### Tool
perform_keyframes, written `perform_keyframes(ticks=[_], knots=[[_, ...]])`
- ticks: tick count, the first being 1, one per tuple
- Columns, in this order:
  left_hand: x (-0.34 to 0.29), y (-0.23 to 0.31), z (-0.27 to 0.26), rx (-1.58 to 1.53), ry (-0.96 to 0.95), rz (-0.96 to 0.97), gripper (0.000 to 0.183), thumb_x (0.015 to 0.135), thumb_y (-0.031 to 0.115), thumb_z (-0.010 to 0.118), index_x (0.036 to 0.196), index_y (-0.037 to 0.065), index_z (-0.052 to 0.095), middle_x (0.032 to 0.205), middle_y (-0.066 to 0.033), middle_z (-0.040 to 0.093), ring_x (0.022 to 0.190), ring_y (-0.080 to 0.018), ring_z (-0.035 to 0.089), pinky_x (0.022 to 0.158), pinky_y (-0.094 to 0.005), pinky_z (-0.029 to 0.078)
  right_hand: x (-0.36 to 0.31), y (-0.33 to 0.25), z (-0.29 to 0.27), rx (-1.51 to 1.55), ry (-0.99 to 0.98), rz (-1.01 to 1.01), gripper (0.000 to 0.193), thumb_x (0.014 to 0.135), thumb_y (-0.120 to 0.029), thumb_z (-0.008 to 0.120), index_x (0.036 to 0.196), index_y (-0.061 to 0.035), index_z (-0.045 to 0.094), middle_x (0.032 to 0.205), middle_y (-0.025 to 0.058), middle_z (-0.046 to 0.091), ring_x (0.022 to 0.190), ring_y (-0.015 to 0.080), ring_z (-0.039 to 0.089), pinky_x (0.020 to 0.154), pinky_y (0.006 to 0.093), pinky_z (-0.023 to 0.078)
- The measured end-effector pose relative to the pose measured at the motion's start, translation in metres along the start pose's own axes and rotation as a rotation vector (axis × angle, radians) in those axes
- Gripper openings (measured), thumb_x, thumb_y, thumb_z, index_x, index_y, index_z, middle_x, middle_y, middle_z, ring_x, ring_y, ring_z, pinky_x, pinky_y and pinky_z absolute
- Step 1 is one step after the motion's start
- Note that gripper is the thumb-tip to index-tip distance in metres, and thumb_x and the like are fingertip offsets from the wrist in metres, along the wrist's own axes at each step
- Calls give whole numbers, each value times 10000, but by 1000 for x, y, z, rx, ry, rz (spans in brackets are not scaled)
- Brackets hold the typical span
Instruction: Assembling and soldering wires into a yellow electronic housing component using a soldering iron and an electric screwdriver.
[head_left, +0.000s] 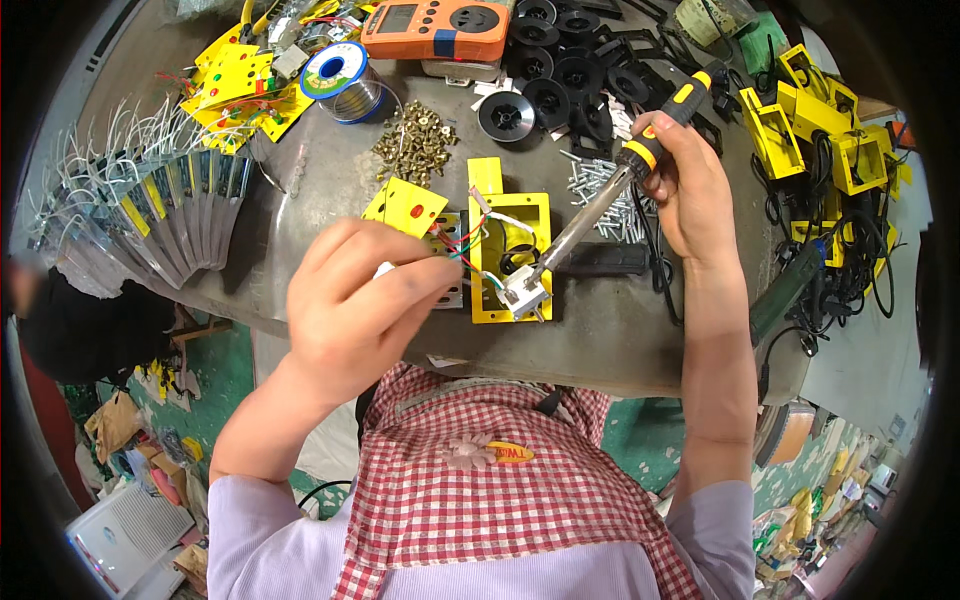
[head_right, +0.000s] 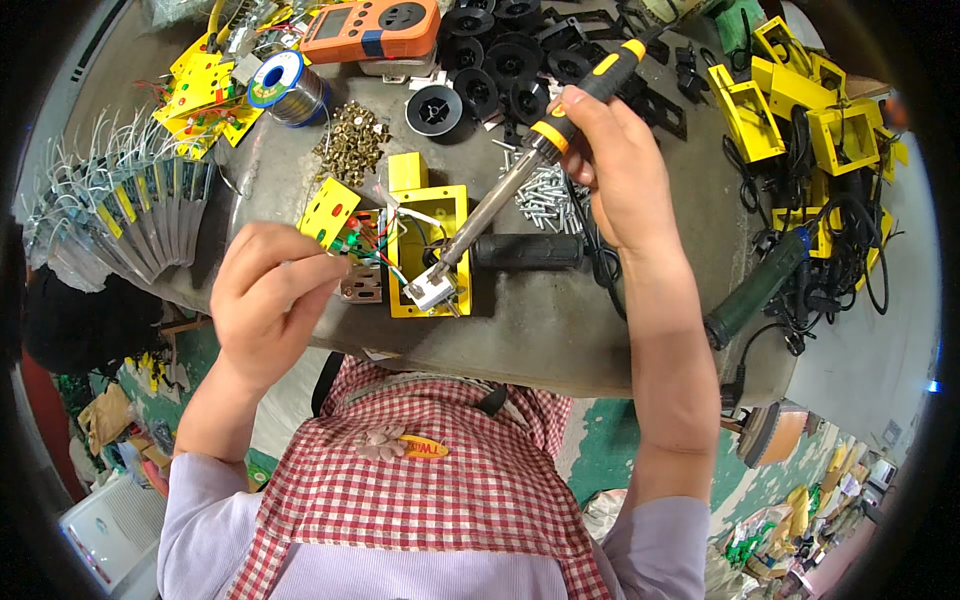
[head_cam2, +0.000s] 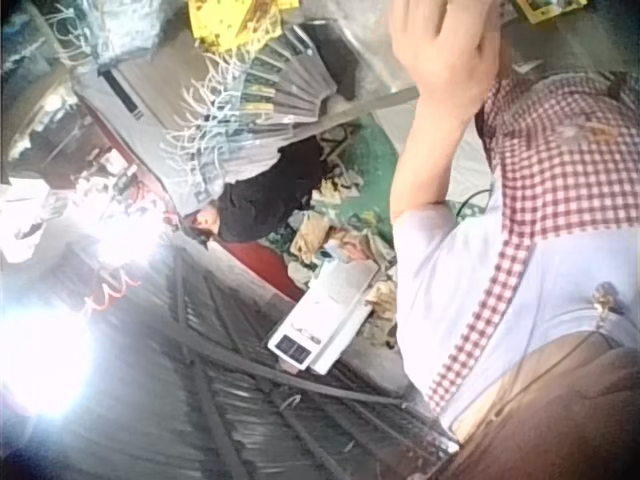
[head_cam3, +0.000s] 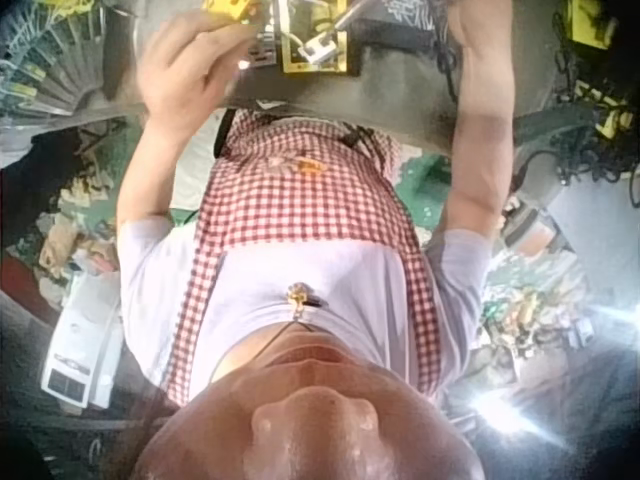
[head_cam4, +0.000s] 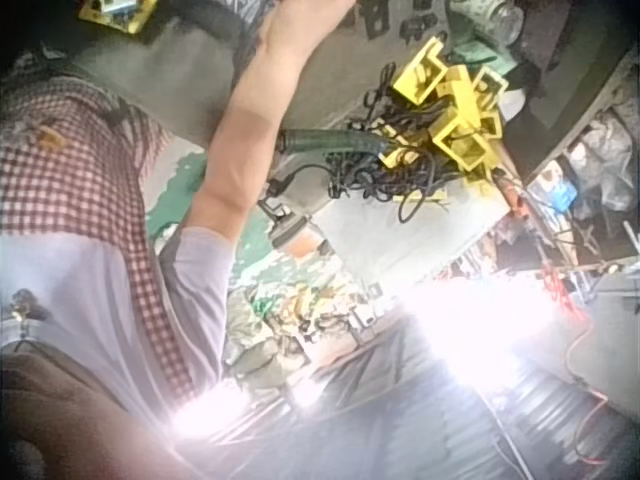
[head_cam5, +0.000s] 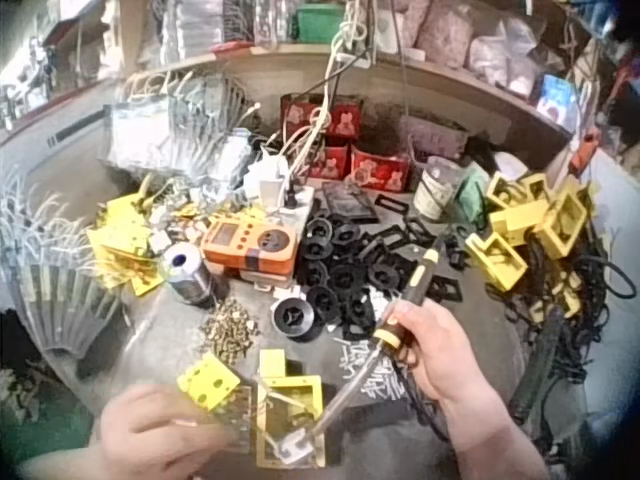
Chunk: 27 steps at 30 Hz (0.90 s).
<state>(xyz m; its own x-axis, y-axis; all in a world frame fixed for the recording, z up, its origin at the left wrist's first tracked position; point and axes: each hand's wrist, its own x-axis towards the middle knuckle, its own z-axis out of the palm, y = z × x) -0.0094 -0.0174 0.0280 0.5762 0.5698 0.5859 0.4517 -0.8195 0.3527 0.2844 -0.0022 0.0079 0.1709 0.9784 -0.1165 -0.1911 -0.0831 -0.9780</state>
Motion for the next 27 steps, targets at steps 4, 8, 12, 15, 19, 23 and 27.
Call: perform_keyframes(ticks=[4, 8, 12, 15, 19, 23, 27], knots=[[7, 5, 16, -107, -41, -41, 256, 626, -1, 727, 869, 64, 683, 877, -62, 596, 727, -206, 601, 594, -316, 487, -1, 2, -1, 8, 3, -5, 250, 921, -294, 582, 892, -48, 611, 716, -12, 567, 569, 34, 425, 504, 191, 306], [9, 6, 21, -82, -63, -21, 259, 632, -11, 725, 877, 61, 683, 896, -67, 596, 730, -208, 604, 592, -314, 490, -2, 1, 4, -52, 35, -19, 272, 924, -304, 545, 910, -40, 608, 729, -12, 528, 559, 37, 397, 488, 184, 293], [10, 6, 21, -106, -83, -45, 253, 642, -15, 719, 882, 55, 684, 906, -68, 598, 738, -212, 607, 598, -318, 492, -3, -1, 4, -59, 45, -21, 273, 920, -305, 548, 913, -39, 608, 732, -10, 532, 563, 39, 400, 492, 186, 294], [10, 10, 21, -109, -110, -65, 266, 667, -37, 757, 905, 76, 718, 891, -65, 593, 740, -191, 607, 616, -292, 495, -3, 0, 4, -53, 46, -19, 274, 918, -306, 550, 917, -38, 607, 735, -9, 535, 565, 41, 400, 492, 187, 293], [11, 10, 22, -76, -111, -38, 270, 665, -34, 757, 910, 74, 721, 882, -67, 595, 741, -192, 612, 617, -292, 497, -4, 1, 3, -51, 36, -25, 281, 917, -309, 553, 918, -33, 603, 736, -7, 534, 566, 43, 400, 492, 187, 292], [11, 10, 22, -74, -111, -36, 269, 662, -30, 757, 908, 72, 721, 876, -70, 599, 737, -193, 616, 619, -293, 500, -5, -2, 3, -52, 37, -22, 283, 920, -308, 558, 913, -29, 603, 735, -6, 536, 564, 43, 403, 492, 187, 294], [10, 10, 22, -69, -105, -39, 269, 664, -31, 755, 911, 71, 722, 878, -71, 600, 732, -192, 616, 617, -291, 500, -6, -4, 7, -43, 37, -24, 275, 924, -301, 569, 904, -29, 604, 729, -3, 539, 563, 41, 412, 491, 185, 300]])
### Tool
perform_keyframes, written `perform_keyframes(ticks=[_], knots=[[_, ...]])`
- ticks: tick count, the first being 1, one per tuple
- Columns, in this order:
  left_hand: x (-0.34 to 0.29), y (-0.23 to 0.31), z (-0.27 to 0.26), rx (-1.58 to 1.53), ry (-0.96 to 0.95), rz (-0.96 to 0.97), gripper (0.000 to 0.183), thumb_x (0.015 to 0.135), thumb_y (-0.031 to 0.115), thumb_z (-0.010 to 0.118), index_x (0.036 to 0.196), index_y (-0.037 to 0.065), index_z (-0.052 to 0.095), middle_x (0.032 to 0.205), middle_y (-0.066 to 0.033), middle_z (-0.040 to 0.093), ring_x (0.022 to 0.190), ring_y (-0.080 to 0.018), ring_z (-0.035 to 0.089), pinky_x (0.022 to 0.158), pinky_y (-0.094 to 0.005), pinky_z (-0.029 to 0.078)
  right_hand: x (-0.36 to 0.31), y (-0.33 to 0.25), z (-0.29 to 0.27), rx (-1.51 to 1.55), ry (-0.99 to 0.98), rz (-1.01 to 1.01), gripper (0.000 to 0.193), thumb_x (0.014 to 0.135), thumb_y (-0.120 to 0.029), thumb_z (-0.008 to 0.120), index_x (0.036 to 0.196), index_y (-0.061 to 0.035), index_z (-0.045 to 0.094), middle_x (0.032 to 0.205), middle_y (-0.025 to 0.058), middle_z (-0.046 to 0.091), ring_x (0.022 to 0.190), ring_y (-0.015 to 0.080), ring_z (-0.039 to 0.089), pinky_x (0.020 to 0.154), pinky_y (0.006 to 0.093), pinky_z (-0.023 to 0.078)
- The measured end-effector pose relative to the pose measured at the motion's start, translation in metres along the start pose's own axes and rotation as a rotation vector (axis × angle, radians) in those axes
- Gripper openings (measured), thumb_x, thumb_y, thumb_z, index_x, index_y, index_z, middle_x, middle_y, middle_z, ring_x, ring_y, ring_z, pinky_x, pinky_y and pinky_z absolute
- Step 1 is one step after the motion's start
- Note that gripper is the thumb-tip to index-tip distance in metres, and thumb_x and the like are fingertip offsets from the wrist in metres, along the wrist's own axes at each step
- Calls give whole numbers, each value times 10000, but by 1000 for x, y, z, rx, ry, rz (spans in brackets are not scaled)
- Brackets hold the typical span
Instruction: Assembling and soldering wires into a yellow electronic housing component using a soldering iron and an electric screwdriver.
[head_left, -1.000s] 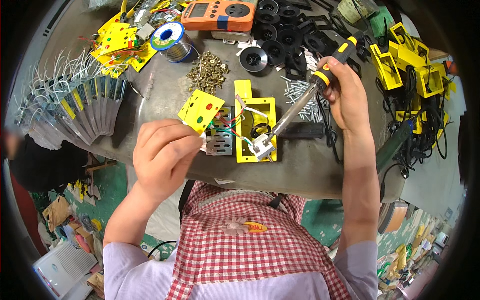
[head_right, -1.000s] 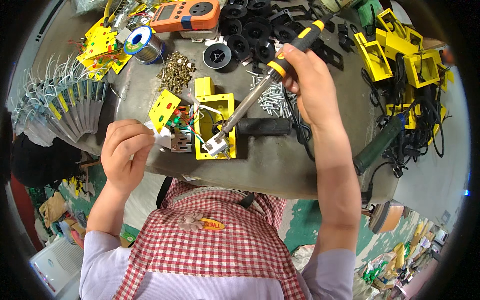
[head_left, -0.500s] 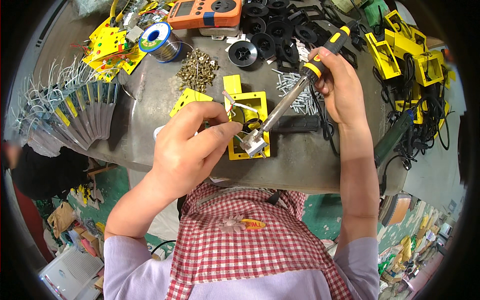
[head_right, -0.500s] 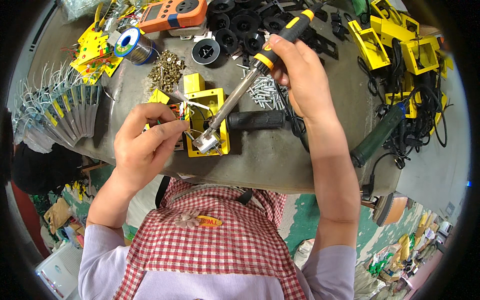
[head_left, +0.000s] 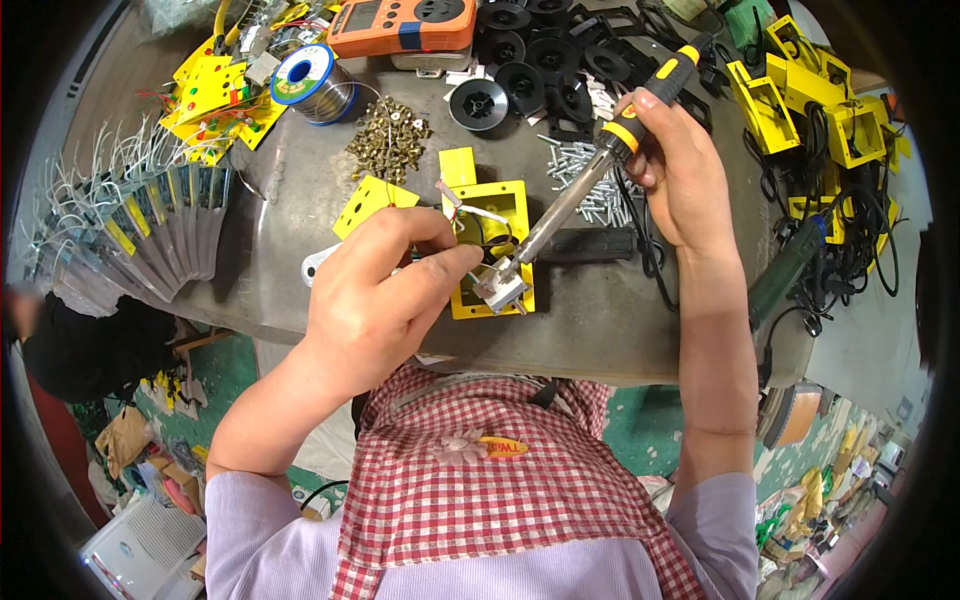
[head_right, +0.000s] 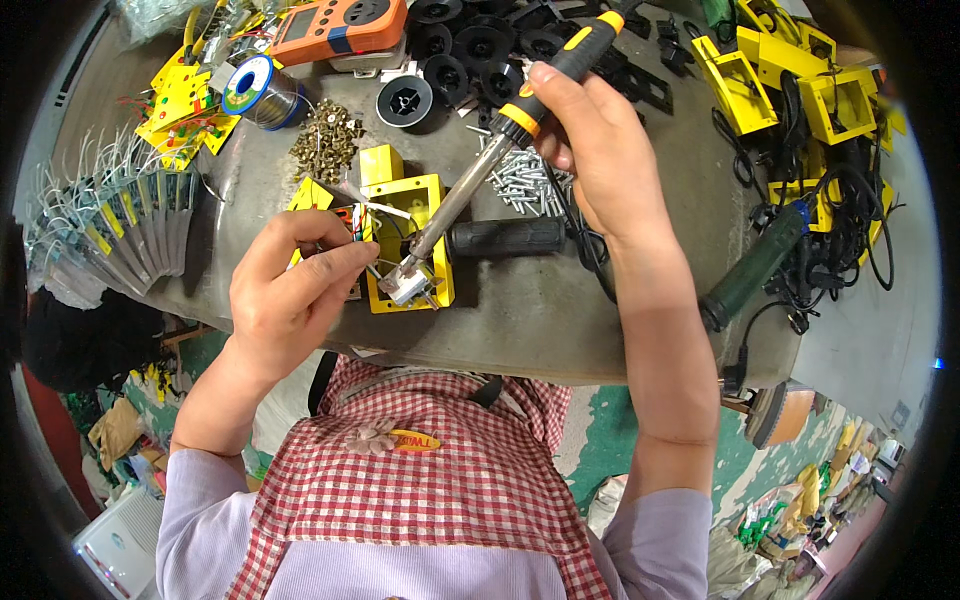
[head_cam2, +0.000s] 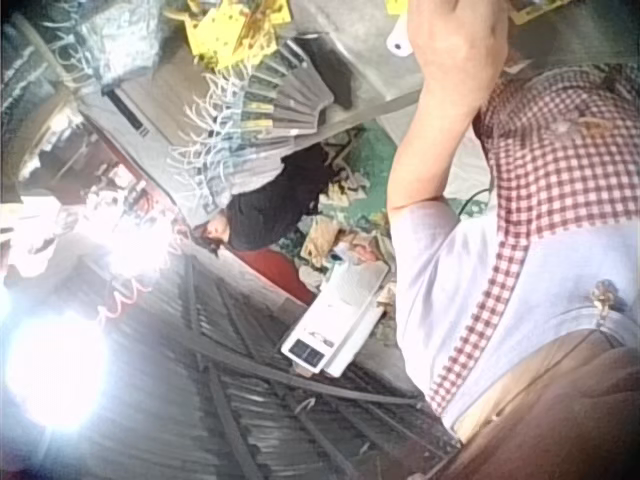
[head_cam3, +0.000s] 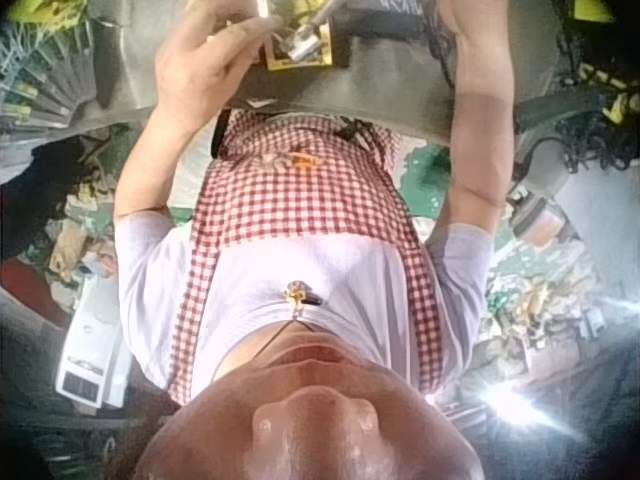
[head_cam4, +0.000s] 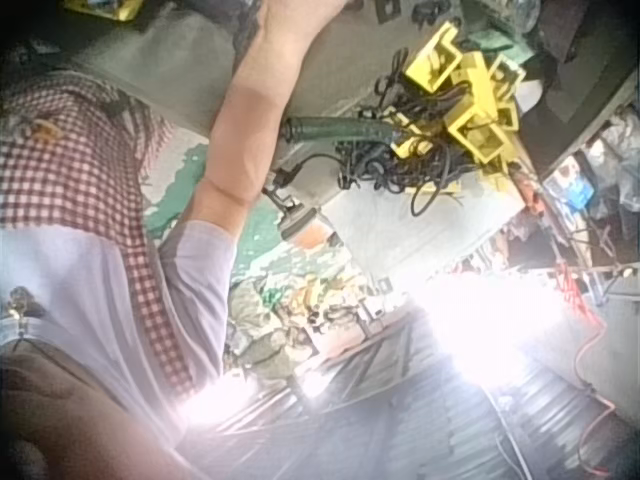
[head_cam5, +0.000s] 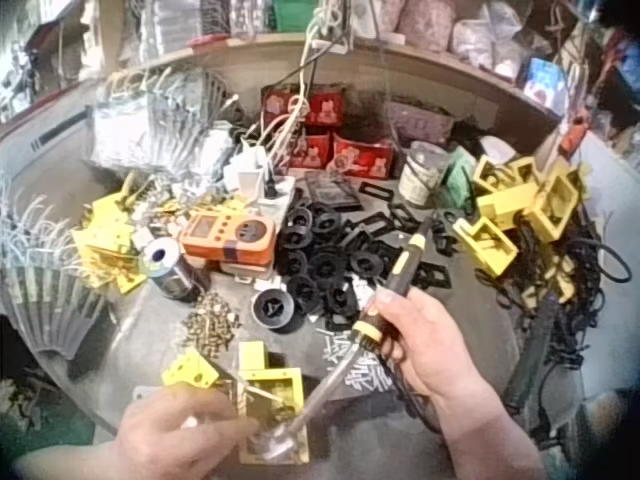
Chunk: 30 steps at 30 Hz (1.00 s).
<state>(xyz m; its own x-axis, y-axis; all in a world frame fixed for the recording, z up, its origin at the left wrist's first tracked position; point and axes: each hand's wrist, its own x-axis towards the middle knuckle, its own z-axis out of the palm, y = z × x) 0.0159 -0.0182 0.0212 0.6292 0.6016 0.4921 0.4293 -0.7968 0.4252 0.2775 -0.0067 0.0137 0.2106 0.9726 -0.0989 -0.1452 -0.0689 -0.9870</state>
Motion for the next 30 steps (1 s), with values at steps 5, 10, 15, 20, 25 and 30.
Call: perform_keyframes(ticks=[5, 10, 15, 20, 25, 30], knots=[[0, 0, 1, -19, -12, -2, 269, 666, -34, 752, 915, 65, 722, 886, -74, 601, 726, -191, 615, 615, -290, 501, 0, 2, -2, 7, 1, 2, 267, 928, -295, 570, 896, -32, 604, 722, -2, 541, 561, 41, 415, 489, 185, 304], [1, 1, 1, -31, -29, -2, 270, 672, -38, 748, 923, 58, 722, 894, -81, 601, 731, -191, 615, 615, -292, 504, -2, 0, -1, -18, 17, -8, 285, 931, -326, 585, 879, -47, 600, 712, -8, 543, 564, 37, 431, 488, 178, 313], [2, 1, 1, -33, -41, 5, 279, 674, -58, 726, 931, 51, 722, 896, -87, 603, 729, -197, 613, 612, -293, 503, -4, -2, -1, -41, 16, -25, 297, 925, -348, 605, 864, -58, 596, 704, -14, 545, 563, 34, 439, 488, 172, 318], [2, 2, 1, -32, -44, 22, 309, 657, -77, 707, 938, 50, 721, 900, -93, 604, 738, -204, 608, 616, -296, 501, -4, -1, -2, -72, 12, -28, 298, 928, -349, 608, 868, -58, 596, 704, -16, 551, 561, 30, 445, 485, 164, 318], [2, 2, 1, -35, -49, 37, 344, 635, -100, 686, 944, 47, 718, 905, -92, 601, 749, -209, 603, 623, -303, 500, -5, -4, 0, -91, 27, -35, 303, 930, -350, 610, 890, -50, 593, 694, -16, 560, 538, 21, 455, 456, 154, 312], [3, 5, -2, -102, -51, -37, 217, 650, -6, 690, 866, 15, 680, 898, -95, 605, 769, -239, 600, 628, -328, 491, -5, -2, 0, -94, 20, -37, 309, 930, -352, 608, 893, -46, 592, 692, -13, 561, 529, 23, 454, 452, 159, 317]])
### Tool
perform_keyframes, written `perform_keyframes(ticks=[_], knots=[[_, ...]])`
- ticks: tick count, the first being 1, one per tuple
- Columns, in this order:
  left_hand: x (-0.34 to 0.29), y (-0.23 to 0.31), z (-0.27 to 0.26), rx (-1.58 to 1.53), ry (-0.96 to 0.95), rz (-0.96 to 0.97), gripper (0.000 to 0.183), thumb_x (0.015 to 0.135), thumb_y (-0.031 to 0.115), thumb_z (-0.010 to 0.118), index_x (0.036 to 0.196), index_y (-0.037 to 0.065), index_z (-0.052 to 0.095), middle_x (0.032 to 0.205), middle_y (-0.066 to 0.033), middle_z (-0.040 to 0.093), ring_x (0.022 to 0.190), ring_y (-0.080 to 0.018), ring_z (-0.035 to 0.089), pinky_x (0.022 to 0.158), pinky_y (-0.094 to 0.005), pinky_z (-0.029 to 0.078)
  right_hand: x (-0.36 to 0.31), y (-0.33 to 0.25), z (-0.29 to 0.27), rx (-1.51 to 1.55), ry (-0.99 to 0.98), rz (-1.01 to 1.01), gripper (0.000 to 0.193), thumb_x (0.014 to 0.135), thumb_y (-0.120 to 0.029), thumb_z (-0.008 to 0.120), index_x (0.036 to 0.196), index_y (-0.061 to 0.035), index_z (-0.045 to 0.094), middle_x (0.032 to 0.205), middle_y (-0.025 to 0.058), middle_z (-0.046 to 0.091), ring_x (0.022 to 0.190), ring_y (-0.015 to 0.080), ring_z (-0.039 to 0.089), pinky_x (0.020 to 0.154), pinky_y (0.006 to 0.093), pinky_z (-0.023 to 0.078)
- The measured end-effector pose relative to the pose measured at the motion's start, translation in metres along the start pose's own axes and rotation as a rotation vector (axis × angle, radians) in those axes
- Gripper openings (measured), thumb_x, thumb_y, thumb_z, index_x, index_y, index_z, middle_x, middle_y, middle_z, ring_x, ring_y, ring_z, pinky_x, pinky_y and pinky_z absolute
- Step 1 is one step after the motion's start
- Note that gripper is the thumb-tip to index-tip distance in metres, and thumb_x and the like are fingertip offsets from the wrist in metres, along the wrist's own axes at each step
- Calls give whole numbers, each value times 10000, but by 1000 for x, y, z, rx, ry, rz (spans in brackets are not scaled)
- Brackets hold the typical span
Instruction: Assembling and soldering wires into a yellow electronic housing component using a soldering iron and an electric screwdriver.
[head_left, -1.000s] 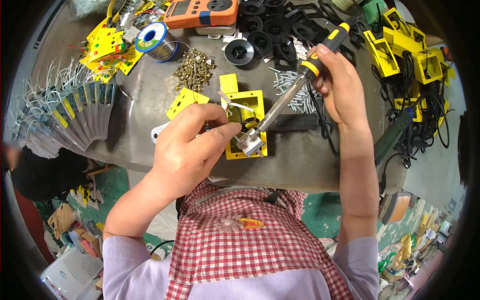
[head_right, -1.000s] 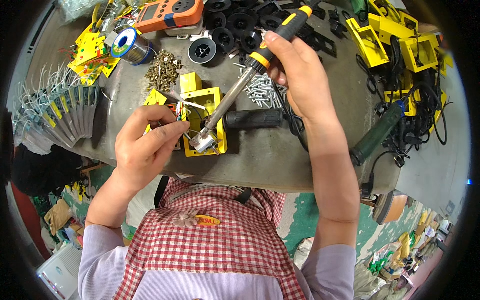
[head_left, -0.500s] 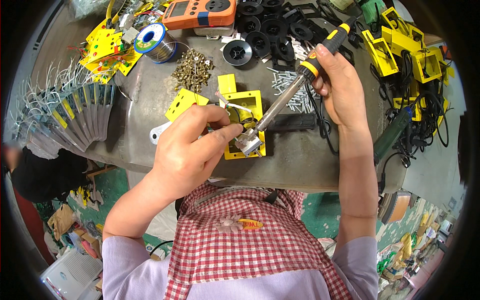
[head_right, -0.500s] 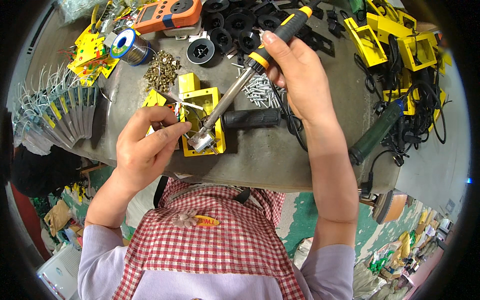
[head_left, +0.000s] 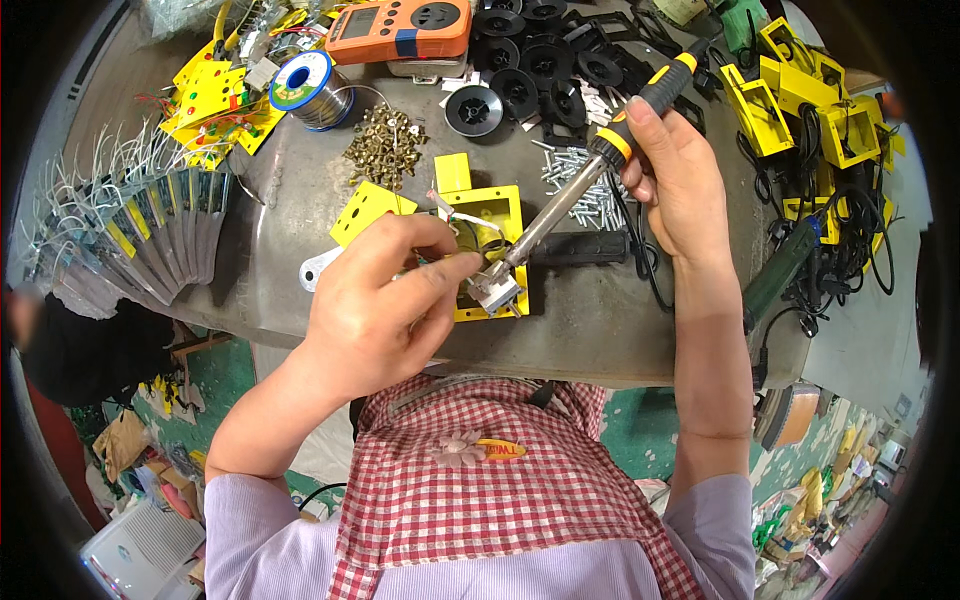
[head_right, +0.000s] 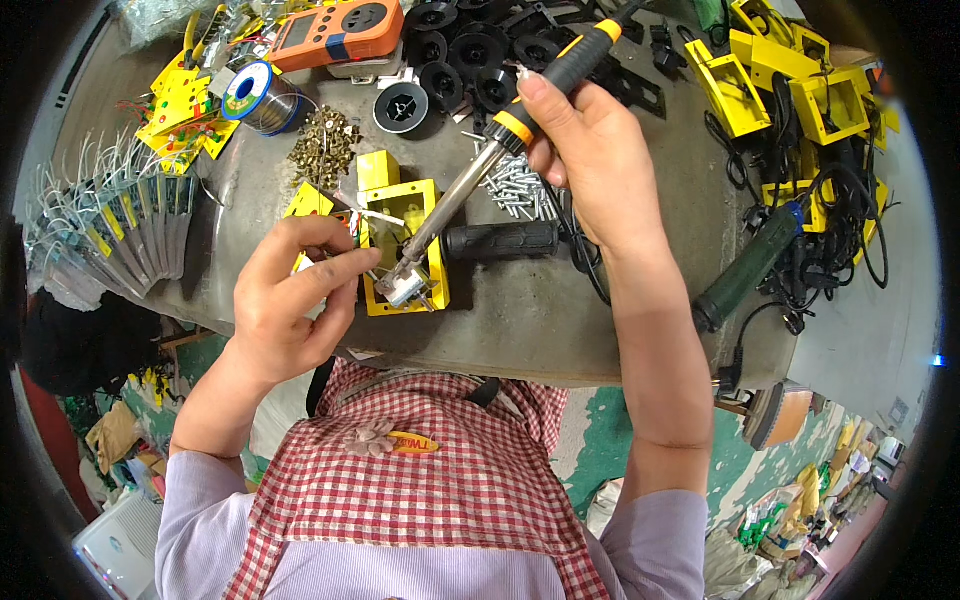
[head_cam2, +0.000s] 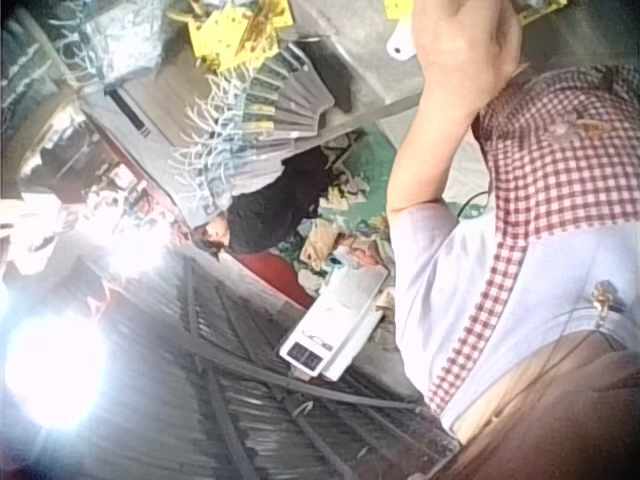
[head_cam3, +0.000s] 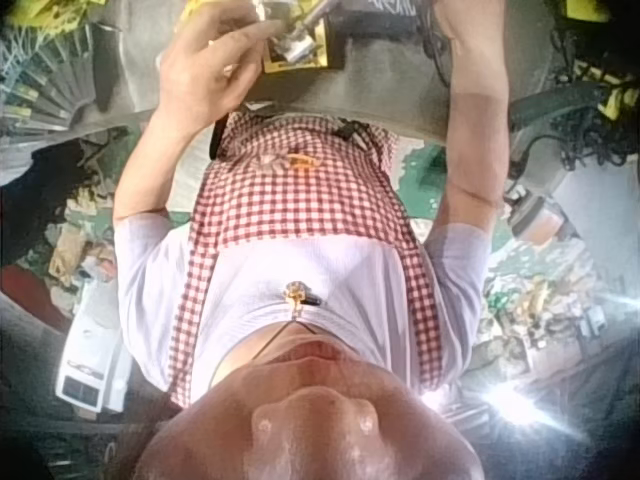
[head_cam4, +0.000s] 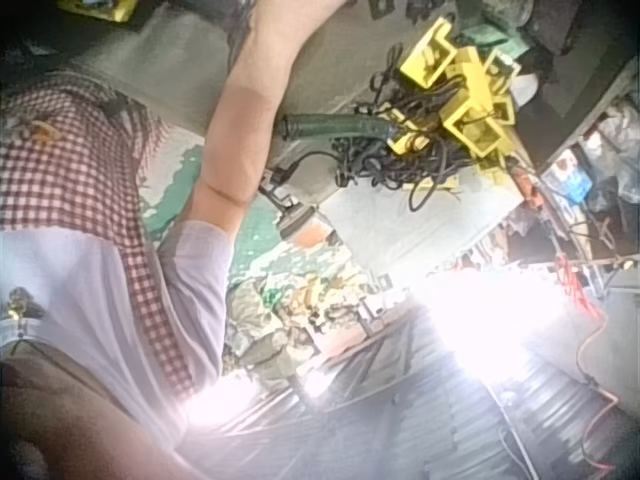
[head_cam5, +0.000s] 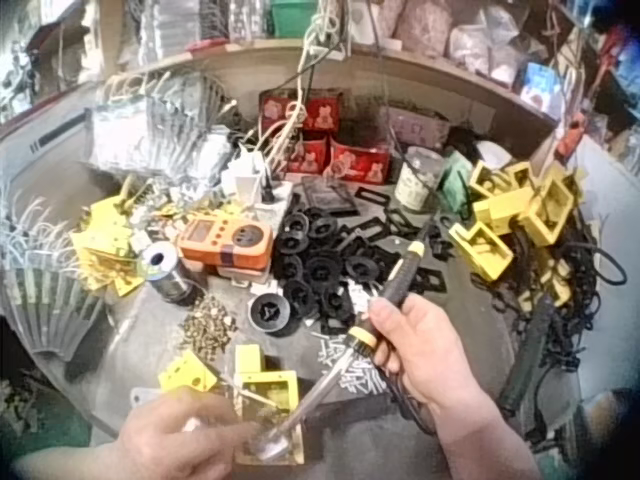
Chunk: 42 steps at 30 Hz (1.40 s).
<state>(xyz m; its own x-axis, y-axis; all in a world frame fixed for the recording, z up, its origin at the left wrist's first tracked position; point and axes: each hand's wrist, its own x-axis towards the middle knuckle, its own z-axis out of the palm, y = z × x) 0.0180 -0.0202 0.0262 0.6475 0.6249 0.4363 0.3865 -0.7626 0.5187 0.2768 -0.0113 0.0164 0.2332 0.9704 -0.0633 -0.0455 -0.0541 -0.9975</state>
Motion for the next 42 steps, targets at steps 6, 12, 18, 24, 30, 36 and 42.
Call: perform_keyframes(ticks=[6, 12, 18, 24, 30, 36, 42], knots=[[-3, -26, -30, 372, 140, -130, 109, 719, 93, 728, 707, 33, 638, 858, -83, 602, 760, -248, 572, 693, -361, 435, 0, 3, -4, -5, -7, 6, 304, 940, -341, 594, 901, -39, 581, 698, -2, 557, 540, 31, 458, 459, 164, 324], [10, -28, -10, 274, 39, -205, 181, 731, 163, 751, 885, 78, 711, 940, -44, 596, 913, -242, 549, 826, -383, 388, -6, 1, -4, 23, 8, 12, 292, 951, -328, 579, 910, -39, 570, 718, -1, 554, 551, 34, 461, 464, 166, 331], [21, -25, 13, 114, 72, -137, 152, 749, 126, 734, 893, 88, 702, 911, -26, 631, 888, -233, 574, 815, -375, 396, -7, 5, -4, 69, 14, 16, 266, 952, -313, 581, 911, -51, 565, 715, -7, 554, 548, 31, 460, 454, 162, 331], [17, -25, 17, -290, 11, -146, 126, 815, 39, 661, 937, 64, 681, 884, -59, 666, 845, -234, 615, 778, -345, 452, -8, 4, -5, 74, 11, 19, 301, 932, -312, 616, 900, -14, 591, 728, 8, 588, 572, 28, 458, 513, 172, 360], [11, -19, 9, -750, -114, -549, 52, 894, 43, 606, 940, 19, 612, 948, -60, 619, 904, -145, 583, 805, -293, 453, -6, 8, -7, 50, 2, 2, 329, 929, -337, 616, 878, -12, 595, 725, 9, 588, 571, 37, 459, 513, 182, 360], [20, -28, -1, -372, -247, -124, 24, 837, 34, 643, 859, 22, 643, 877, -57, 623, 902, -195, 552, 846, -329, 418, -7, 8, -5, 50, 0, 1, 298, 951, -337, 576, 893, -45, 584, 710, 2, 555, 563, 42, 452, 480, 178, 319], [22, -28, 0, -283, -293, -104, 30, 806, 43, 661, 836, 42, 664, 829, -43, 624, 884, -234, 537, 859, -356, 404, -7, 9, -7, 49, 0, -9, 304, 949, -343, 579, 890, -45, 590, 714, 3, 562, 561, 39, 458, 478, 177, 323]])
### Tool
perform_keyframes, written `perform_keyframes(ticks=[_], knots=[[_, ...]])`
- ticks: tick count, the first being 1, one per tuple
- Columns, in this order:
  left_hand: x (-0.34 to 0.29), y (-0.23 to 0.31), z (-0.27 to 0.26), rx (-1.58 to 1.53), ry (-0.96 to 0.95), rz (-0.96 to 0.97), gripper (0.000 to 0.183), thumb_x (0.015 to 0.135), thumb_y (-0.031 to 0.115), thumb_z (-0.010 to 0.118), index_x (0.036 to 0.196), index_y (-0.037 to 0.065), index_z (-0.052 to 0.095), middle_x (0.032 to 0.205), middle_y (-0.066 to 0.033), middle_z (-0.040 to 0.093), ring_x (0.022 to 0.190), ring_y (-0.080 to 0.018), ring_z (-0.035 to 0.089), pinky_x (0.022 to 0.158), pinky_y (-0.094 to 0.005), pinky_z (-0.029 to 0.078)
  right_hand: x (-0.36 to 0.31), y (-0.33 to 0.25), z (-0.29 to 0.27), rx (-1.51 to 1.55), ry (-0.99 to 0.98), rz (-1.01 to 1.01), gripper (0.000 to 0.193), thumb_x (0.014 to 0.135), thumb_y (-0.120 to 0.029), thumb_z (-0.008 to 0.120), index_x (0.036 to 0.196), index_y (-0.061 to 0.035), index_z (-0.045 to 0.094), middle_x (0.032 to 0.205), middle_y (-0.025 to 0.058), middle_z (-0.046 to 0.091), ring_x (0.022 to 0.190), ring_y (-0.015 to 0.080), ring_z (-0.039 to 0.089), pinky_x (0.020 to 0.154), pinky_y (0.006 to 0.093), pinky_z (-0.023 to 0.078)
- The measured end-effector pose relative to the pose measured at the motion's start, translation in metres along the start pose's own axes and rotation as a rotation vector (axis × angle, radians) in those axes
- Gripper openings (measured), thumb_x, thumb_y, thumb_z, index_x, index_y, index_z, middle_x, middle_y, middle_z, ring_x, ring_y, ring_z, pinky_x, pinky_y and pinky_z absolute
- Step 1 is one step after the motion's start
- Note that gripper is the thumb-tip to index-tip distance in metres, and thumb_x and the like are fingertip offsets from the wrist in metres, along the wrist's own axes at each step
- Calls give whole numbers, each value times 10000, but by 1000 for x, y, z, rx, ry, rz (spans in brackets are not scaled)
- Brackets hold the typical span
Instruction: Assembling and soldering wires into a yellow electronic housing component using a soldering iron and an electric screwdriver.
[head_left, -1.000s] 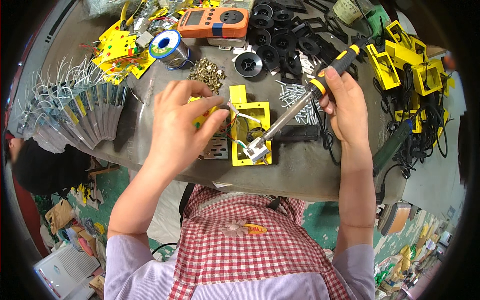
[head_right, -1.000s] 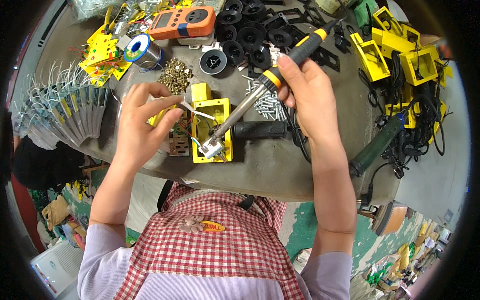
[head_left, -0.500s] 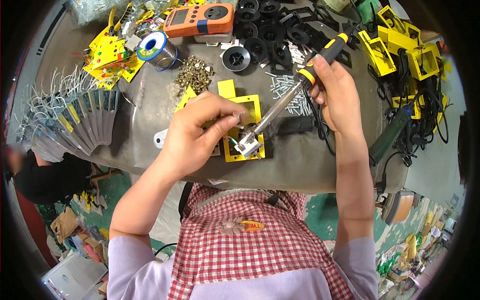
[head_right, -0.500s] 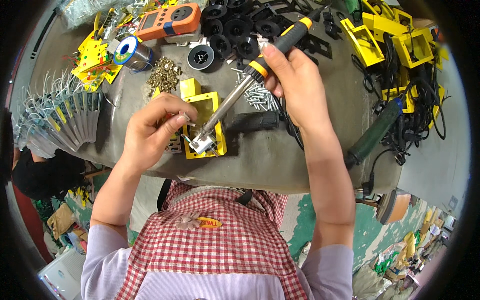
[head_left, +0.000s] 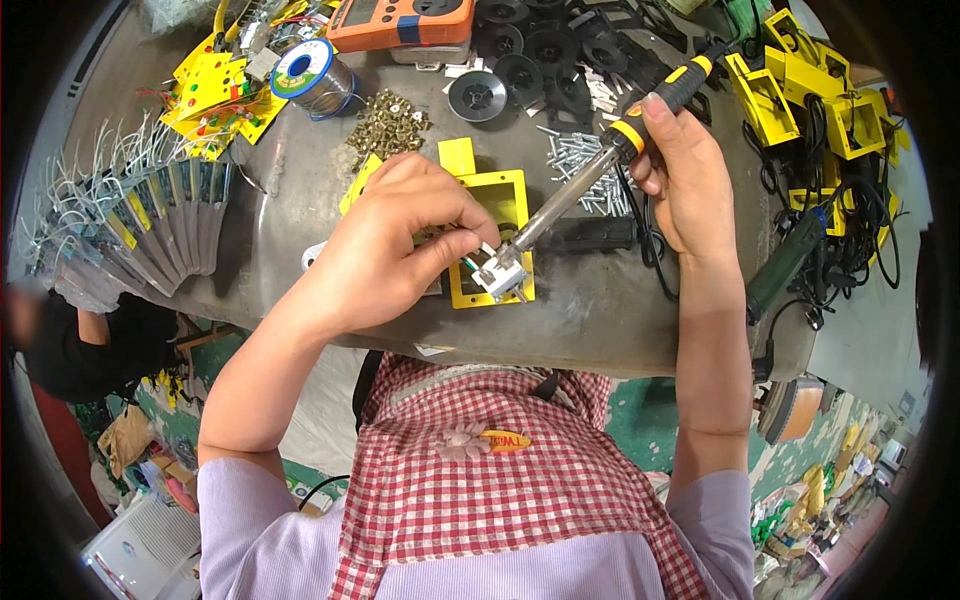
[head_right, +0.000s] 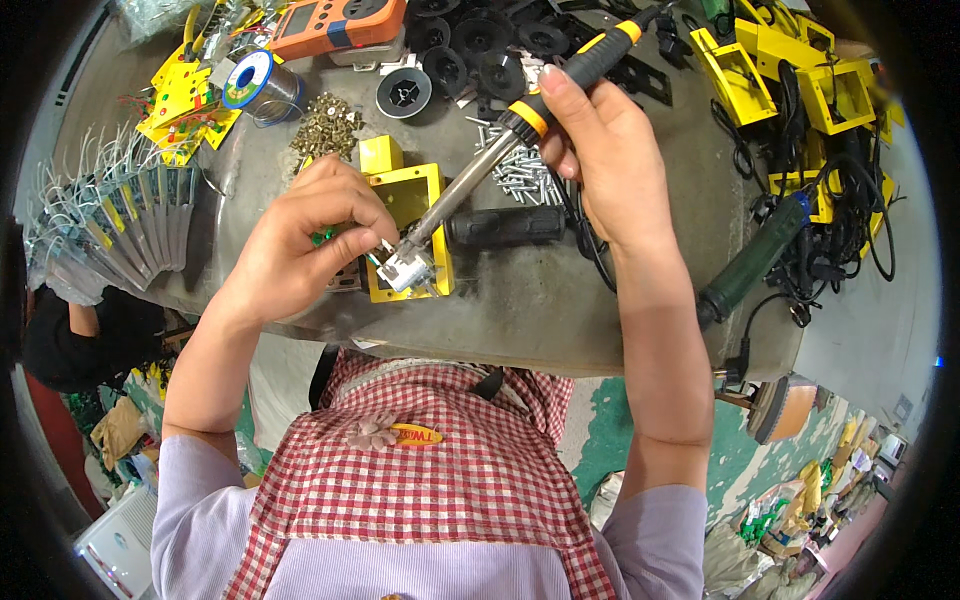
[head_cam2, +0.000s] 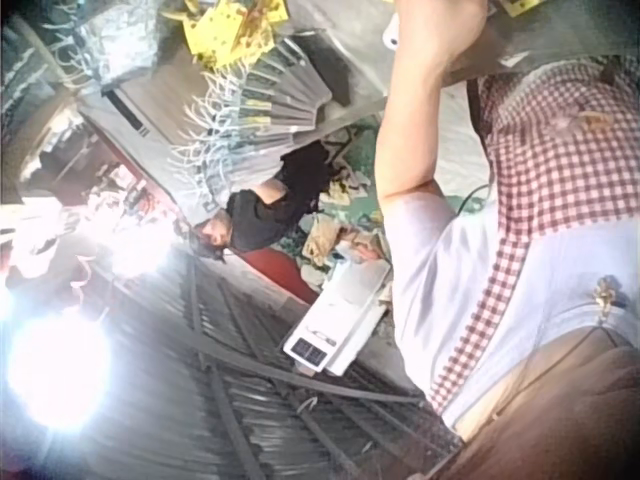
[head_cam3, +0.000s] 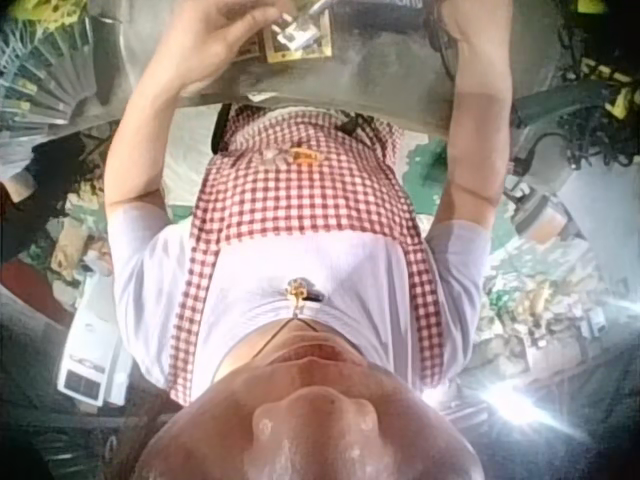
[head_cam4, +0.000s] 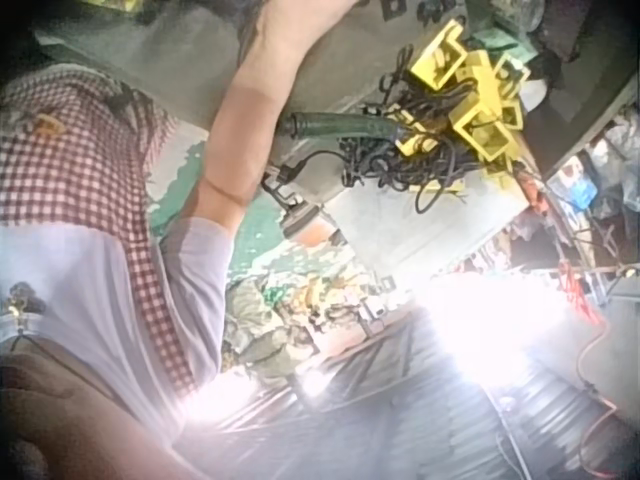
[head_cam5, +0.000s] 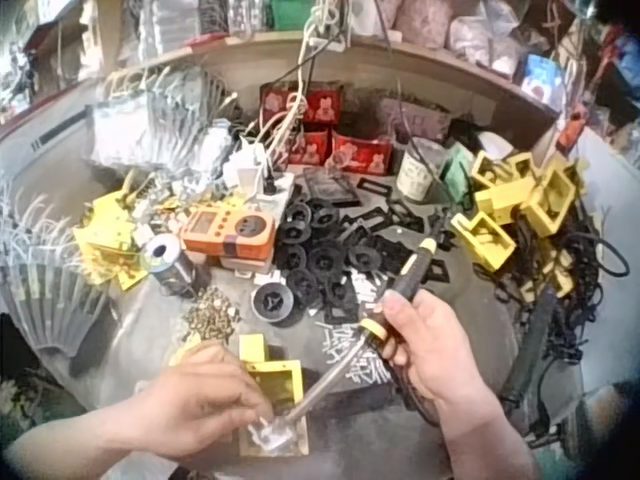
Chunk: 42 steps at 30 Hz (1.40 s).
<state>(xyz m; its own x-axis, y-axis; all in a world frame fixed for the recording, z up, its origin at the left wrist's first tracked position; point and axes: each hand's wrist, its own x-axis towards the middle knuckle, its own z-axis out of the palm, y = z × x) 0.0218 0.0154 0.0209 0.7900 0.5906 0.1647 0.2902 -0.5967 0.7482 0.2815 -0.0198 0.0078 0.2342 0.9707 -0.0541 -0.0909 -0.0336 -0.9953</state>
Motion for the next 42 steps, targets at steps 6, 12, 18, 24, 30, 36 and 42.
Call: perform_keyframes(ticks=[6, 12, 18, 24, 30, 36, 42], knots=[[-1, 2, 0, -97, 34, -130, 42, 814, 41, 657, 853, 25, 659, 851, -55, 626, 873, -222, 535, 825, -343, 415, -1, -2, 1, 21, 8, 2, 299, 950, -335, 579, 893, -41, 588, 713, 5, 562, 556, 39, 458, 475, 174, 328], [-1, 2, 1, -37, 38, -96, 44, 819, 35, 652, 861, 21, 657, 854, -55, 628, 867, -214, 540, 819, -334, 420, -2, -2, -1, 15, -1, 3, 294, 953, -330, 574, 895, -42, 584, 712, 4, 558, 558, 38, 458, 475, 173, 332], [1, 1, 1, -50, 2, -82, 40, 810, 36, 662, 848, 35, 674, 843, -57, 637, 864, -219, 551, 832, -345, 419, -3, -2, 1, 5, -11, 4, 296, 954, -331, 572, 893, -42, 582, 710, 5, 556, 560, 37, 458, 472, 172, 329], [2, 1, 0, -5, 6, -13, 79, 764, 20, 689, 836, 52, 696, 831, -36, 638, 860, -223, 546, 831, -347, 419, -4, -5, 0, 4, -2, 2, 303, 948, -338, 579, 894, -40, 586, 717, 10, 564, 555, 41, 463, 471, 169, 325], [3, -1, 2, 27, 50, 34, 138, 715, -18, 702, 829, 58, 699, 805, -41, 617, 857, -230, 537, 823, -359, 424, -1, -5, -1, 13, 8, 12, 307, 942, -343, 588, 908, -38, 589, 713, 5, 560, 551, 43, 463, 470, 173, 327], [4, -3, 4, 34, 60, 64, 142, 713, -22, 702, 819, 73, 698, 794, -30, 611, 842, -222, 557, 926, -405, 383, -2, -6, -7, 29, 20, 35, 301, 939, -340, 592, 937, -39, 590, 720, -1, 560, 544, 34, 460, 465, 168, 326], [4, -3, 3, 56, 60, 60, 121, 728, 22, 723, 819, 97, 700, 812, -2, 626, 853, -203, 571, 999, -458, 345, 15, -28, -22, 72, 160, -113, 264, 941, -304, 602, 910, -44, 571, 744, 11, 587, 575, 37, 473, 493, 172, 332]])
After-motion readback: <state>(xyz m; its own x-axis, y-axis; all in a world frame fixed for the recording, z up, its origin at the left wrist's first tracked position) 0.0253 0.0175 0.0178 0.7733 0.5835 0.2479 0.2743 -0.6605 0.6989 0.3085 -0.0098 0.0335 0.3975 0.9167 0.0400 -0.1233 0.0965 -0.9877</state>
